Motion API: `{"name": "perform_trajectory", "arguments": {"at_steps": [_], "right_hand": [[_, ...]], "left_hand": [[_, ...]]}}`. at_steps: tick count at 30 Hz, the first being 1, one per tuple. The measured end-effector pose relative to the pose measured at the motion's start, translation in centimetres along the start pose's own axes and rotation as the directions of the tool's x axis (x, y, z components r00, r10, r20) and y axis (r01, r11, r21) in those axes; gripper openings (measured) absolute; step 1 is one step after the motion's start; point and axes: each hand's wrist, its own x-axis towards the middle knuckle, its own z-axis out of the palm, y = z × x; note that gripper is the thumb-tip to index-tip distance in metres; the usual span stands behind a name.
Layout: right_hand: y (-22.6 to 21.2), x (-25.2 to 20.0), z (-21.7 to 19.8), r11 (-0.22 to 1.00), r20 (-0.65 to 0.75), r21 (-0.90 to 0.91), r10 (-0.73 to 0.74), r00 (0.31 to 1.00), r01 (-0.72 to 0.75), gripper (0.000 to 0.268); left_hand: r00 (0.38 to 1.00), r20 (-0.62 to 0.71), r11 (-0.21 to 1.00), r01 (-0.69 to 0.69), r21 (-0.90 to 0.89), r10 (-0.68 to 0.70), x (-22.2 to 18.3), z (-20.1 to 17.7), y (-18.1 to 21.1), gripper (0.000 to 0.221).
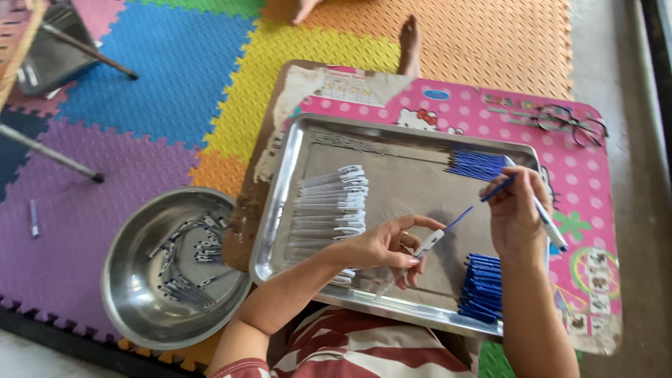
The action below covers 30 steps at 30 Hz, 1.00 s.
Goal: The person assembles pens by inserting ink cartridges into pen barrels and then attaching the pen caps, handling multiple components one at a time on a metal tray.
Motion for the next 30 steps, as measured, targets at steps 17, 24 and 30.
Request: {"name": "perform_trajectory", "arguments": {"at_steps": [17,24,30], "right_hand": [[-1.7,-1.4,-0.4,0.984,0.092,-0.140,-0.098,0.991,0.110,0.017],[-2.5,-4.5,5.0,0.856,0.274,-0.494,-0.017,0.961,0.156,0.023],[-1.1,-3.9,4.2,0.712,0.342,-0.666,0.025,0.939,0.223,0.029]], "left_hand": [[0.965,-0.172,0.977,-0.208,-0.050,0.196,0.0,-1.2,0.3,0.064],[0.936,-0.210,0.947,-0.307,-0.090,0.283,0.4,-1.2,0.1,0.073],[0.938,-0.218,0.953,-0.293,-0.076,0.271,0.4,-1.3,-0.1,0.076]]}}
